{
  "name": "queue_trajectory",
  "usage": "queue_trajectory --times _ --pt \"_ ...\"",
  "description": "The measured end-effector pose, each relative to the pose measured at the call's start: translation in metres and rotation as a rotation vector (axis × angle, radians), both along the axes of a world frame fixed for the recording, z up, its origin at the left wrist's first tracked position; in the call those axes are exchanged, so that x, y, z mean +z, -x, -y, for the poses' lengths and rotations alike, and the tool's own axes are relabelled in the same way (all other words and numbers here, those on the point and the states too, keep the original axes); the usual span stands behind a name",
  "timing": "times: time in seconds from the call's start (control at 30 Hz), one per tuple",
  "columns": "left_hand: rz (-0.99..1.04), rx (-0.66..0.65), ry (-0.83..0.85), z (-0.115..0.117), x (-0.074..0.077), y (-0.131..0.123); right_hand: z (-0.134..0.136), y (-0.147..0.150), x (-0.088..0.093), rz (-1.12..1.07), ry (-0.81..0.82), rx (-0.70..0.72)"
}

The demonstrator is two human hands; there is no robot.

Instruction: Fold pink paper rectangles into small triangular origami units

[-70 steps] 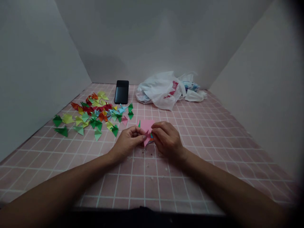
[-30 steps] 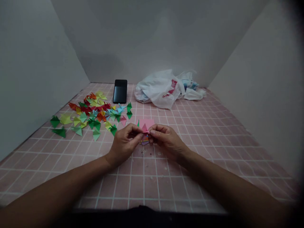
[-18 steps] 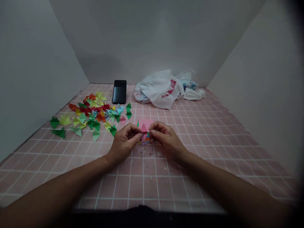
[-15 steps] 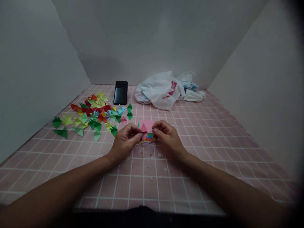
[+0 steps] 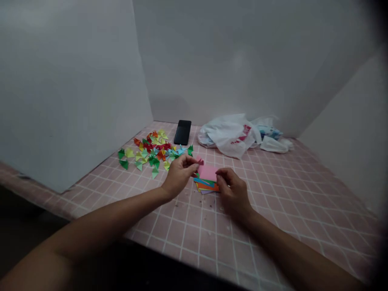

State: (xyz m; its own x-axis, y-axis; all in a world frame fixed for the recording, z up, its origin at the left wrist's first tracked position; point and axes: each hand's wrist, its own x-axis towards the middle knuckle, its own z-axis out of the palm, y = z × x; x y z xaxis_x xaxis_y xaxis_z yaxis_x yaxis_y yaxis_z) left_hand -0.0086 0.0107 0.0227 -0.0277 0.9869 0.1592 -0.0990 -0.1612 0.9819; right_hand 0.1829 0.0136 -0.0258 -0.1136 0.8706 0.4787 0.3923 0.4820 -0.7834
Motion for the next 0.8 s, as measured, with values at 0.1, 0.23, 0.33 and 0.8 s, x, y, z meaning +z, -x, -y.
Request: queue_trajectory --times 0.1,0.23,0.33,0.8 --pt "-0.047 0.023 0.004 -0.005 0.021 0.018 -0.003 0.000 -0.003 -0.063 0.070 0.000" --pt "-0.231 0.172 -0.027 -0.001 0.031 0.073 -0.005 0.001 -0.004 -0.120 0.131 -0.011" --pt "-0.519 0.379 -0.030 0.011 0.019 0.123 -0.005 0.003 -0.005 -0.132 0.123 -0.004" --pt "-0.965 0.471 0.034 0.034 -0.028 0.178 -0.006 0.002 -0.007 -0.198 0.174 0.006"
